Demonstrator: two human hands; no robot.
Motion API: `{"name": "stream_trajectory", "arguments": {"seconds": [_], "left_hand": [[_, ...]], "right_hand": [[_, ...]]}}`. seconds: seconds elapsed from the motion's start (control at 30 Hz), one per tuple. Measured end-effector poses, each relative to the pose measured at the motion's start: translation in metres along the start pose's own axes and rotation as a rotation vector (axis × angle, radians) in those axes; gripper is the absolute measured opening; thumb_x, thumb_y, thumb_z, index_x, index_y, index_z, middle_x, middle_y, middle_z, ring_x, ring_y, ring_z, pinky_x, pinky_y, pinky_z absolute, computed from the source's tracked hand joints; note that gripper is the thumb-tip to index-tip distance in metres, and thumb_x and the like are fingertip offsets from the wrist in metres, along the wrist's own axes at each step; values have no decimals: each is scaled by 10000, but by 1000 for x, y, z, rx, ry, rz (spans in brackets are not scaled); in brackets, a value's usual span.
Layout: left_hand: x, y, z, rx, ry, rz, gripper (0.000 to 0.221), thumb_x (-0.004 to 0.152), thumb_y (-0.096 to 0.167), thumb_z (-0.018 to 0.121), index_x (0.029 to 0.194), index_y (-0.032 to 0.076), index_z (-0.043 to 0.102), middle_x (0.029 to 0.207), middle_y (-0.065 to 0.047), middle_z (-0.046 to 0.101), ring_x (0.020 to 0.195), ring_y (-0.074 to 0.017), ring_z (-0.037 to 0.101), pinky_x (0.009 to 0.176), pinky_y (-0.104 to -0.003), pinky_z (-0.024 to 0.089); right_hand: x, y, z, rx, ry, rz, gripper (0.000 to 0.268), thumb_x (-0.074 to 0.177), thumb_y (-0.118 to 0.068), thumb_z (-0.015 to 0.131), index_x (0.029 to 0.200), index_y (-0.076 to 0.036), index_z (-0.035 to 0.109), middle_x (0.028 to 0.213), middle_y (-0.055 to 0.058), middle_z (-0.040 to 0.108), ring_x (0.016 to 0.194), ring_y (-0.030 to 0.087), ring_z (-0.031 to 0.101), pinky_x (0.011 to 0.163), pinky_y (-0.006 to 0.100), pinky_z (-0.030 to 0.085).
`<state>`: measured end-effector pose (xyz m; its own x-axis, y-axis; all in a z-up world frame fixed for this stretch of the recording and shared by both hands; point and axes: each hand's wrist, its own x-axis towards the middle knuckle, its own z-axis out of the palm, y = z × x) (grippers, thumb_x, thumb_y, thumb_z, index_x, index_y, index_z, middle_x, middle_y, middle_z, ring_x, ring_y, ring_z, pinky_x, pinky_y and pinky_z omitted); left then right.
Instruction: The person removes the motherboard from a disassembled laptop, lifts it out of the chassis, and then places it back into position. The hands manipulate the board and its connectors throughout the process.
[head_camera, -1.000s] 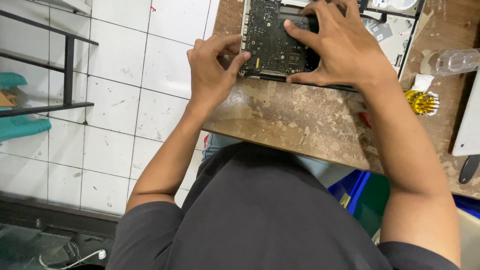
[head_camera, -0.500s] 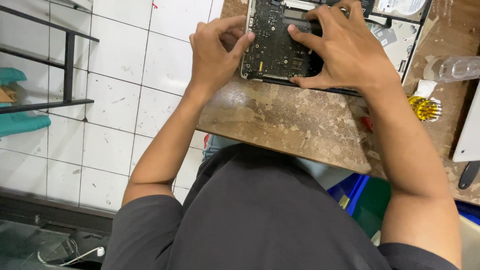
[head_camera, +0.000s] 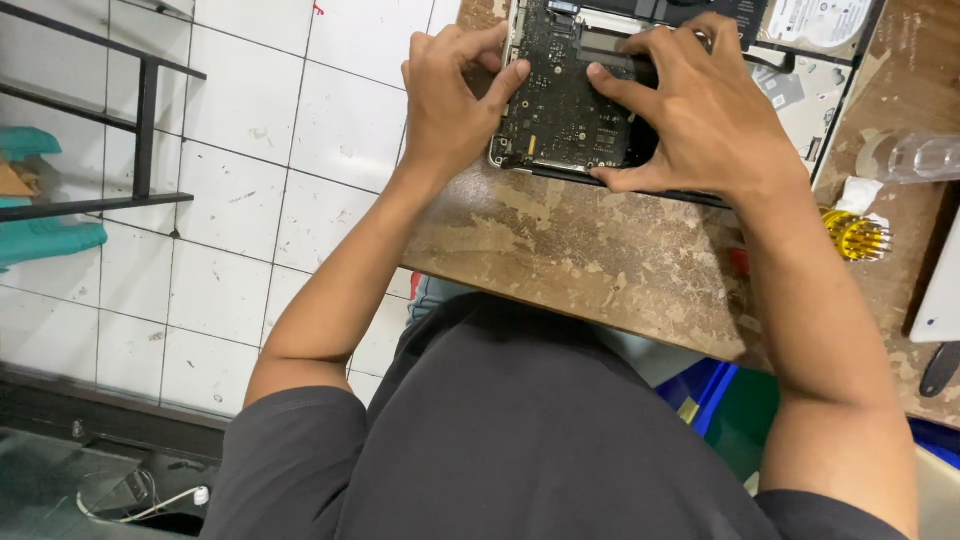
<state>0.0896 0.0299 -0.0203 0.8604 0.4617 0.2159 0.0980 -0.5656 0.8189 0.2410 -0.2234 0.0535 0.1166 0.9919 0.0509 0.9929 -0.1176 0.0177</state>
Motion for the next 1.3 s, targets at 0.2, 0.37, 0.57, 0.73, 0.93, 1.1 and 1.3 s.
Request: {"name": "stream_trajectory", "arguments": {"seconds": [0.2,0.37,0.57,0.73,0.93,1.1,1.3], "left_hand": [[0,4,-2,-19,1,-49,358,955,375,906,1224,156,821,919,48,782,949,-201,593,883,-412,443],[1,1,-2,-31,10,-22,429,924,480,901,1211,170,823,901,61,798,919,-172,630,917,-403,433],[2,-2,0,-66,2,-10,489,898,532,884,1196,150,821,890,33,793,860,-141,650,932,-386,452],[2,-2,0,-72,9,-28,471,879,515,904,1182,164,824,882,48,792,873,-146,631,912,-375,457],[3,5,-2,-56,36,-19,372,920,477,900,1138,185,828,849,62,781,838,-139,655,941,-396,439],[5,5,0,-78,55,-27,228,1002,362,817,1100,157,841,890,20,817,806,-127,651,909,-360,429],[8,6,0,-114,84,3,142,985,284,852,1044,154,841,882,27,831,777,-116,731,1002,-387,417]], "right_hand": [[0,0,0,-5,22,-11,1050,862,-827,771,1600,-81,751,1401,227,667,1207,398,685,1117,541,424],[-1,0,4,95,22,1,1038,857,-753,810,1616,-54,697,1428,290,633,1255,462,659,1144,614,417],[-2,2,6,177,9,13,1042,848,-727,825,1616,-37,681,1433,310,600,1242,496,619,1144,630,445],[-1,-1,6,211,5,18,1025,853,-691,842,1610,-21,674,1438,310,599,1284,492,598,1154,647,457],[-2,-7,5,219,48,32,997,872,-653,882,1609,-21,657,1444,309,572,1318,517,578,1150,635,462],[-2,-4,7,228,90,-8,998,884,-632,904,1622,-19,629,1451,312,574,1313,496,589,1125,630,463],[-4,0,13,265,157,-62,1013,920,-614,919,1658,-29,549,1456,335,568,1307,508,601,1141,658,467]]}}
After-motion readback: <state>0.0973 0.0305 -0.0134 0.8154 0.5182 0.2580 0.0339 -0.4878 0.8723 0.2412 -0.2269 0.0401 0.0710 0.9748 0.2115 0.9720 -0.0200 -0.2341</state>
